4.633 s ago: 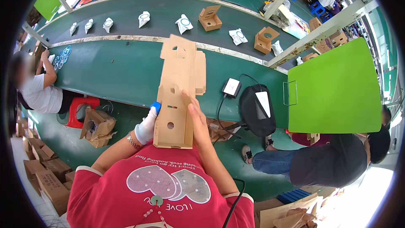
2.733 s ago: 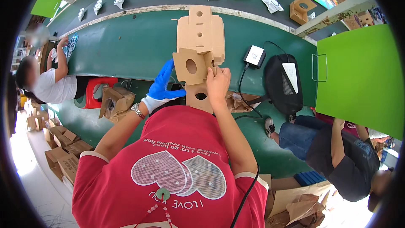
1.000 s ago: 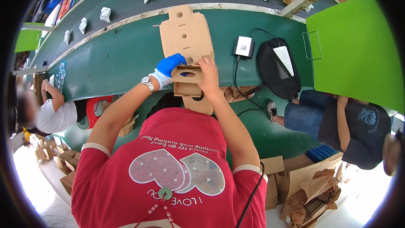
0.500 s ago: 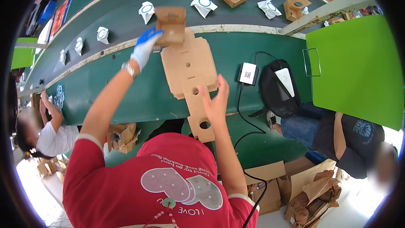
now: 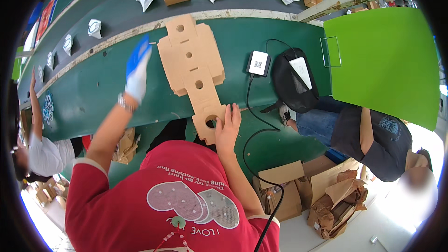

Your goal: The recorder is folding and assembling flat cardboard components into structured packaging boxes on a production line.

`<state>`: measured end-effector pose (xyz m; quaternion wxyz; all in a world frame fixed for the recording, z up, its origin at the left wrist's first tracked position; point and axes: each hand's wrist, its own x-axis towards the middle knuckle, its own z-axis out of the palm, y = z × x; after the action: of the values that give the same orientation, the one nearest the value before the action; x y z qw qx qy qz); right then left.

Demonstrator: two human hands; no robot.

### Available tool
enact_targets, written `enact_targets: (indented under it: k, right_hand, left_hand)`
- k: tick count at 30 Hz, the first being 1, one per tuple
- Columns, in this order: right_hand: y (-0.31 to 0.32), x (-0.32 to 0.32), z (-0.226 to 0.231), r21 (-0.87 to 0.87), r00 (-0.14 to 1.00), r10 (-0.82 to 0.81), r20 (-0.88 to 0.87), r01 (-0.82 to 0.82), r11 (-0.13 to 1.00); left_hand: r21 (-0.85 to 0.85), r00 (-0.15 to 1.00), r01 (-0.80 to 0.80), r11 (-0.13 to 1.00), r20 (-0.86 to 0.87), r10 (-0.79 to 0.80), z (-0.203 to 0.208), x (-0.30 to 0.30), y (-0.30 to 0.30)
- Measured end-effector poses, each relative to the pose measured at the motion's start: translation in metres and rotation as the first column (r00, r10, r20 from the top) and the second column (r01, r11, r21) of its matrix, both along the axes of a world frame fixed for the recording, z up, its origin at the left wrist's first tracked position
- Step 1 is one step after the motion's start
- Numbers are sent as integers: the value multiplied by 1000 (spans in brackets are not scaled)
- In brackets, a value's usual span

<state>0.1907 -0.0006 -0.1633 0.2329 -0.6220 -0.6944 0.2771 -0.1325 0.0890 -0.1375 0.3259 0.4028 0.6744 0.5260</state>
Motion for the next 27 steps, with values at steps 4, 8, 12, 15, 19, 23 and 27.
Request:
enact_targets:
  k: [4,8,12,15,19,23,27]
  right_hand:
    - [0,-17,35,-23,996,-53,-71,51,998]
    - [-8,-34,45,-277,963,-114,-246,43,960]
    - [1,-42,76,-361,892,-18,-452,-165,918]
    - [10,-35,87,-501,742,-114,-661,-322,803]
    - [35,-42,113,-694,522,-463,-716,-470,545]
    - [38,-40,139,-626,364,-562,-742,-677,388]
    - [7,-58,167,-505,424,-303,-853,-818,276]
  left_hand:
    - [-670,493,51,740,662,565,-3,96,-146]
    - [-532,895,239,812,445,28,68,141,-133]
    - [-437,871,101,893,472,132,55,149,-124]
    - [-354,715,170,920,687,132,54,149,-131]
    - [-114,297,200,973,954,51,75,141,-129]
    - [-132,167,-29,991,977,135,97,76,-115]
    - [164,473,-248,955,880,-28,120,39,-114]
